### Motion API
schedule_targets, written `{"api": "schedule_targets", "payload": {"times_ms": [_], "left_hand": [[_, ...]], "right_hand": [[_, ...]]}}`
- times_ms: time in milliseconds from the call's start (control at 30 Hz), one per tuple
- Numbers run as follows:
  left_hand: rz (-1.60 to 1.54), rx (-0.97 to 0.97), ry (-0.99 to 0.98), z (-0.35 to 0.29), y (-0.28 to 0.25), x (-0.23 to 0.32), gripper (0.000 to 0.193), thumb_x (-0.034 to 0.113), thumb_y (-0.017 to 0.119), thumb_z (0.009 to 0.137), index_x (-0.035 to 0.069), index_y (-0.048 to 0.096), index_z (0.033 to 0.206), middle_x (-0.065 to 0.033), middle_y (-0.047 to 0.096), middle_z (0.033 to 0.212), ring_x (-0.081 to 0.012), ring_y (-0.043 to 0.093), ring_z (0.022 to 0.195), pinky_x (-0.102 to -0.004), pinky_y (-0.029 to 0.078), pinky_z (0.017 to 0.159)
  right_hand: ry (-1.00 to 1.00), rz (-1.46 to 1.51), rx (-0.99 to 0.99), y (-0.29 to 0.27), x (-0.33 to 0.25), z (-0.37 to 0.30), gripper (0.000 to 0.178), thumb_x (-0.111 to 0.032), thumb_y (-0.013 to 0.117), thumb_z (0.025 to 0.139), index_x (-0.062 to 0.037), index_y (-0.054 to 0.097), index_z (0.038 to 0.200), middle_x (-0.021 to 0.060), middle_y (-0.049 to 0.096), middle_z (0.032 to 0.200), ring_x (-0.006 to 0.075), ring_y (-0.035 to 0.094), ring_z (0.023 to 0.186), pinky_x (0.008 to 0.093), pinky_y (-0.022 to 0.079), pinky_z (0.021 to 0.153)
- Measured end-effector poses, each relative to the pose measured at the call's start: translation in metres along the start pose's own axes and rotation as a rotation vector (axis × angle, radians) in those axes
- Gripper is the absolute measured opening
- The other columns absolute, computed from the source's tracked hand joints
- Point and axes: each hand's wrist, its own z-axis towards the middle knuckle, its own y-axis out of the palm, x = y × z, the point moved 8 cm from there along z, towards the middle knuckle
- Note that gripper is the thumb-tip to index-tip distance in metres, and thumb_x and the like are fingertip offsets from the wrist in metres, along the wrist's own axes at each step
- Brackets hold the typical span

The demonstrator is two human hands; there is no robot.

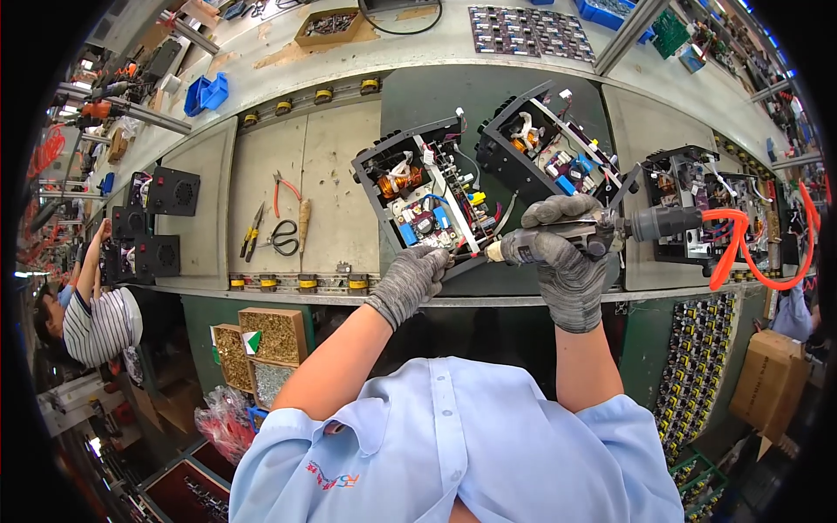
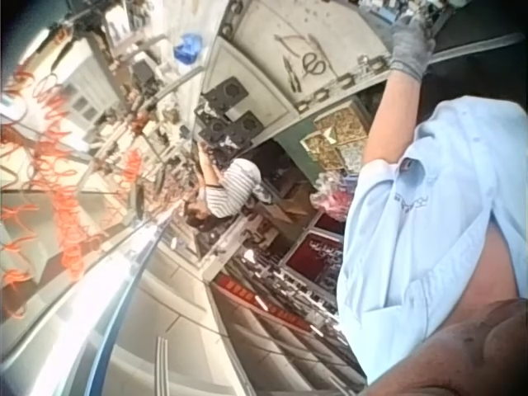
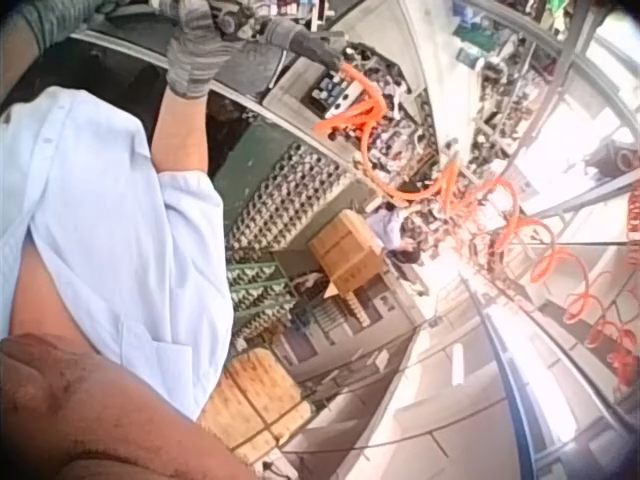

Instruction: Assembling and soldering components onto electronic circuit boards at a factory production workstation.

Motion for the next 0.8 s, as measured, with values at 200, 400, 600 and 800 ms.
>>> {"api": "schedule_targets", "payload": {"times_ms": [200, 400, 600, 800], "left_hand": [[0.004, 0.061, 0.091, -0.029, -0.026, -0.005, 0.025, 0.019, 0.052, 0.097, 0.001, 0.064, 0.11, -0.0034, 0.061, 0.076, -0.0084, 0.05, 0.049, -0.0222, 0.039, 0.042], [0.49, 0.068, 0.435, -0.045, -0.012, 0.005, 0.03, 0.025, 0.051, 0.1, 0.001, 0.067, 0.106, -0.0114, 0.068, 0.093, -0.0284, 0.064, 0.084, -0.04, 0.05, 0.084], [1.169, 0.206, 0.802, -0.055, 0.033, 0.015, 0.029, 0.031, 0.055, 0.096, 0.004, 0.066, 0.09, -0.0157, 0.066, 0.088, -0.0337, 0.065, 0.085, -0.0452, 0.052, 0.074], [1.281, 0.261, 0.873, -0.021, 0.049, 0.018, 0.024, 0.027, 0.06, 0.09, 0.006, 0.072, 0.088, -0.0131, 0.069, 0.086, -0.0283, 0.068, 0.083, -0.0433, 0.056, 0.068]], "right_hand": [[0.031, -0.08, 0.002, 0.027, 0.021, 0.0, 0.024, 0.009, 0.068, 0.078, 0.002, 0.061, 0.1, 0.0099, 0.068, 0.092, 0.0163, 0.067, 0.069, 0.0297, 0.058, 0.068], [-0.011, -0.447, -0.17, 0.053, 0.046, 0.001, 0.028, 0.009, 0.069, 0.08, 0.001, 0.059, 0.105, 0.0116, 0.067, 0.096, 0.0187, 0.07, 0.081, 0.0317, 0.06, 0.075], [-0.032, -0.585, -0.312, 0.086, 0.058, 0.0, 0.027, 0.009, 0.072, 0.079, -0.0011, 0.062, 0.103, 0.0091, 0.068, 0.096, 0.0155, 0.068, 0.084, 0.0299, 0.058, 0.077], [-0.046, -0.659, -0.298, 0.107, 0.066, 0.001, 0.034, 0.01, 0.072, 0.077, -0.0026, 0.059, 0.106, 0.0078, 0.068, 0.1, 0.0126, 0.067, 0.09, 0.0284, 0.056, 0.082]]}}
